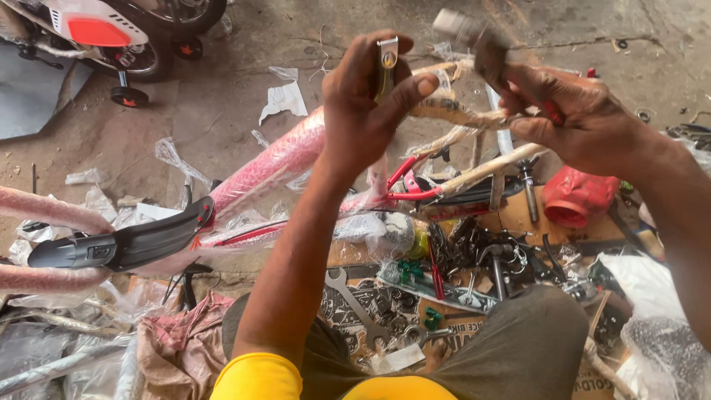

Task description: The person assembles a bicycle crankset by attaching a crank arm to the bottom bracket spindle and tightening it with a wrench. The person also handles a red plastic part and a small black component.

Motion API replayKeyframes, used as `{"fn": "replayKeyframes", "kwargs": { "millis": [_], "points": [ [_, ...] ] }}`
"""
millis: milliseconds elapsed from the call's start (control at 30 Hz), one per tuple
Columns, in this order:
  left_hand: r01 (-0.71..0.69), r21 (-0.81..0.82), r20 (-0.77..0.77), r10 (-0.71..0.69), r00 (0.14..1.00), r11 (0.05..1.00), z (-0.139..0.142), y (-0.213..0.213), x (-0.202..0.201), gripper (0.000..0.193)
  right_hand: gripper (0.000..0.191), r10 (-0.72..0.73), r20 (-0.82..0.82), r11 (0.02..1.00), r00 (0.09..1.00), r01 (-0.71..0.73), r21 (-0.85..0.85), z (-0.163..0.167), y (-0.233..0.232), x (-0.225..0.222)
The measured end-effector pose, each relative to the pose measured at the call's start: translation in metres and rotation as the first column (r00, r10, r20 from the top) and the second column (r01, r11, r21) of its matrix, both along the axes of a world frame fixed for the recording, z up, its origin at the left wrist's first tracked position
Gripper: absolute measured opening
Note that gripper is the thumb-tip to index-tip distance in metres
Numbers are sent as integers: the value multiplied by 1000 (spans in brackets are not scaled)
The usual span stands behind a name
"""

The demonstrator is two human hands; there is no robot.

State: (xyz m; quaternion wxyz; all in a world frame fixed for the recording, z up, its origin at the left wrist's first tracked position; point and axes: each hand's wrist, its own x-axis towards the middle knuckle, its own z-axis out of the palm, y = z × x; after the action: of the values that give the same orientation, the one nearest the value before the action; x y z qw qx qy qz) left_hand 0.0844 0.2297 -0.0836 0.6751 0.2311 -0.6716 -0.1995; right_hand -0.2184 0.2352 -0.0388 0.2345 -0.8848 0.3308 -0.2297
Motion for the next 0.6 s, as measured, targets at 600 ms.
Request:
{"fn": "replayKeyframes", "kwargs": {
  "millis": [600],
  "points": [
    [4,128,-80,6,997,992,-3,0,-4,20,57,254,-68,889,965,-261,-376,19,-80,30]
  ]
}}
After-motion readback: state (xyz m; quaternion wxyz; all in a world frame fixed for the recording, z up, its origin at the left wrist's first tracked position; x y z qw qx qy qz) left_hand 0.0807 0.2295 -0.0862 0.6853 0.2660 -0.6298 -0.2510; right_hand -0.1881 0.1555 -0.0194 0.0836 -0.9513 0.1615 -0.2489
